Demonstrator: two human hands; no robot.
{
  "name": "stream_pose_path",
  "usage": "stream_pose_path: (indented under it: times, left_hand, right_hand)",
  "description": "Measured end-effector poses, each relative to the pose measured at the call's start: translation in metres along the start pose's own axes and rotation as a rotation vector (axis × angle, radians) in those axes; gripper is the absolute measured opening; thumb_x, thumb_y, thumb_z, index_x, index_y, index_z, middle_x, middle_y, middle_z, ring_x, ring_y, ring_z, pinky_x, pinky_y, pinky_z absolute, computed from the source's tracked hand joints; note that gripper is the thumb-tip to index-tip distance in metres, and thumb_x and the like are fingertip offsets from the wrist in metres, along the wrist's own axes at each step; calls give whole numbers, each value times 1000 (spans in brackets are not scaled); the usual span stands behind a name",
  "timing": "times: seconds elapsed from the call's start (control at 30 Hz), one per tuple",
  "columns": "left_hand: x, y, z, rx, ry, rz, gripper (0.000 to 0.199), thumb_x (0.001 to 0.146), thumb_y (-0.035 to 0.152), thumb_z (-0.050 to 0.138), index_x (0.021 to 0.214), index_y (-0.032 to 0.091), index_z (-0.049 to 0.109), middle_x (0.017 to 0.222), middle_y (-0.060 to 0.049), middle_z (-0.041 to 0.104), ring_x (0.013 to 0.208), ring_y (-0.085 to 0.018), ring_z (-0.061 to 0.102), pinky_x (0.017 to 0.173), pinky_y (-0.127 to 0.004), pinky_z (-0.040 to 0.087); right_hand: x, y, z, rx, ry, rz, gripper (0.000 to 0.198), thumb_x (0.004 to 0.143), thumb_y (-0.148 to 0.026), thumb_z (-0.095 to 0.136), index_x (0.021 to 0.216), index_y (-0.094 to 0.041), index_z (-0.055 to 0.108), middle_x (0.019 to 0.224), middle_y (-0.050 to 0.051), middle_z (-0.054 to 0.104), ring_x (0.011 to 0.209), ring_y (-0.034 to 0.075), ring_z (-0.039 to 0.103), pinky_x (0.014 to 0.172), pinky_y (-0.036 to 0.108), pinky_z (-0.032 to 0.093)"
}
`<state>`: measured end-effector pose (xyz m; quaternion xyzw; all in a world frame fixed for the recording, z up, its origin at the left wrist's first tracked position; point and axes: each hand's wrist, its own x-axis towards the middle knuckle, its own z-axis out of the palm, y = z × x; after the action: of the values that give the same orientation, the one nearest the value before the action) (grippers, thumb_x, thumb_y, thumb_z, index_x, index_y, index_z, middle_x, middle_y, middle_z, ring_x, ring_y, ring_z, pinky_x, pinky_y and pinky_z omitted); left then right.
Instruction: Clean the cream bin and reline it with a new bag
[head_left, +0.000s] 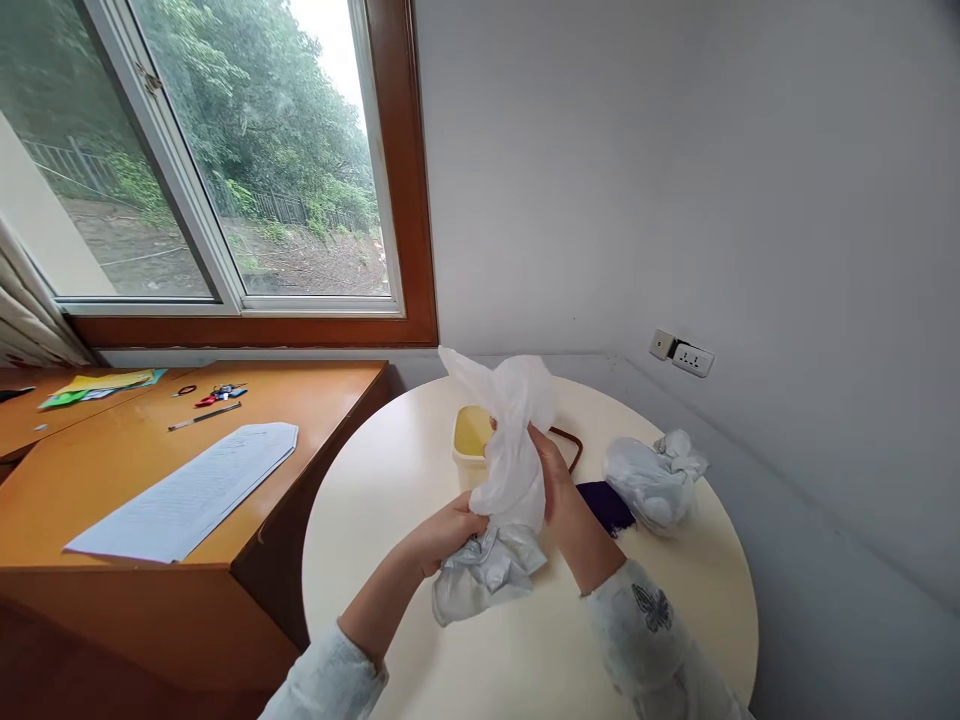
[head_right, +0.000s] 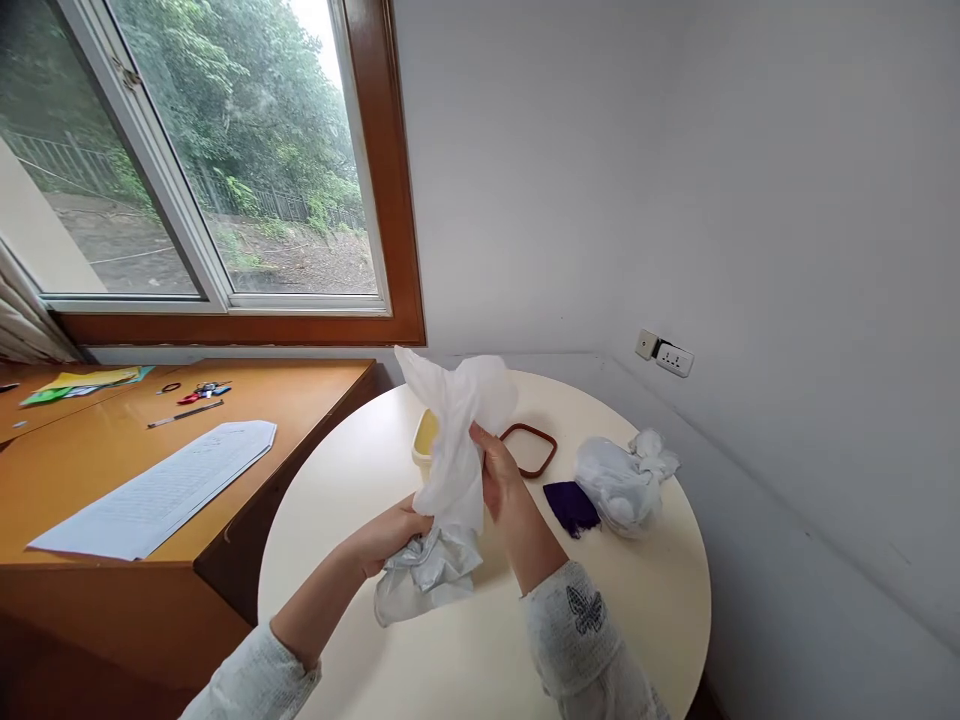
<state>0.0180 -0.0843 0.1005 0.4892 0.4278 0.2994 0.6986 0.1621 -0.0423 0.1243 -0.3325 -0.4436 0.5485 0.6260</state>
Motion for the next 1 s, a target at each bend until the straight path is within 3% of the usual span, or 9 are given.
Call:
stream_pose_path:
  times: [0.17, 0.3, 0.4, 0.47, 0.53, 0.6, 0.67, 0.77, 1.0]
  left_hand:
    - [-1, -20, -10, -51, 89, -80, 29, 53, 10, 52, 81, 17, 56, 61, 4, 56, 51, -9, 50, 48, -19, 36]
    - [-4, -34, -23, -88, 163, -96, 28, 56, 12, 53, 84, 17, 55, 60, 4, 55, 50, -10, 50, 48, -20, 37]
    - [-13, -33, -34, -54, 122, -74, 28, 61, 14, 54, 89, 17, 57, 63, 4, 57, 53, -11, 52, 49, -20, 38]
    - [-21, -24, -42, 34, -8, -16, 35, 65, 15, 59, 100, 20, 58, 76, 1, 62, 67, -14, 57, 56, -22, 42]
    - [-28, -10, -50, 130, -159, 95, 48, 71, 23, 63, 117, 25, 52, 102, -4, 62, 93, -18, 56, 74, -26, 44]
    - [-33, 7, -56, 177, -170, 204, 57, 78, 36, 59, 130, 28, 39, 117, -7, 56, 105, -20, 52, 83, -29, 42]
    - [-34, 25, -56, 173, -92, 261, 61, 80, 43, 56, 135, 29, 33, 125, -9, 51, 116, -21, 46, 92, -31, 38]
    - [-30, 49, -46, 214, 38, 269, 60, 77, 43, 59, 132, 29, 38, 123, -9, 54, 114, -23, 48, 91, -32, 39]
    - [-18, 67, -35, 517, 12, 364, 36, 76, 42, 59, 106, 22, 60, 101, -8, 64, 92, -22, 58, 77, -30, 46]
  right_hand:
    - [17, -14, -4, 286, -103, 26, 17, 67, -36, 64, 67, -21, 54, 51, -7, 46, 42, 8, 40, 54, 25, 46]
    - [25, -22, -11, 502, -70, 52, 13, 63, -23, 66, 71, -22, 57, 61, -6, 57, 52, 10, 49, 55, 27, 47]
    - [27, -23, -14, 517, 41, 76, 14, 60, -19, 68, 72, -22, 60, 66, -4, 63, 65, 15, 58, 63, 30, 51]
    - [28, -21, -14, 493, 91, 80, 17, 59, -18, 69, 74, -21, 63, 70, -3, 66, 75, 17, 61, 70, 32, 52]
    - [27, -19, -12, 455, 96, 72, 20, 58, -19, 71, 77, -21, 64, 76, -1, 68, 85, 20, 62, 74, 33, 53]
    - [25, -16, -9, 370, 76, 54, 23, 57, -22, 72, 79, -21, 65, 82, 1, 70, 91, 21, 61, 78, 34, 52]
    - [22, -12, -3, 272, 63, 34, 25, 57, -24, 72, 81, -21, 66, 87, 2, 70, 94, 21, 61, 83, 34, 50]
    - [17, -6, 8, 90, 17, 31, 27, 59, -25, 69, 85, -21, 66, 90, 2, 70, 98, 20, 59, 89, 34, 45]
    - [4, 0, 20, -170, -103, 6, 30, 55, -17, 70, 85, -25, 67, 85, 1, 71, 93, 23, 60, 89, 40, 41]
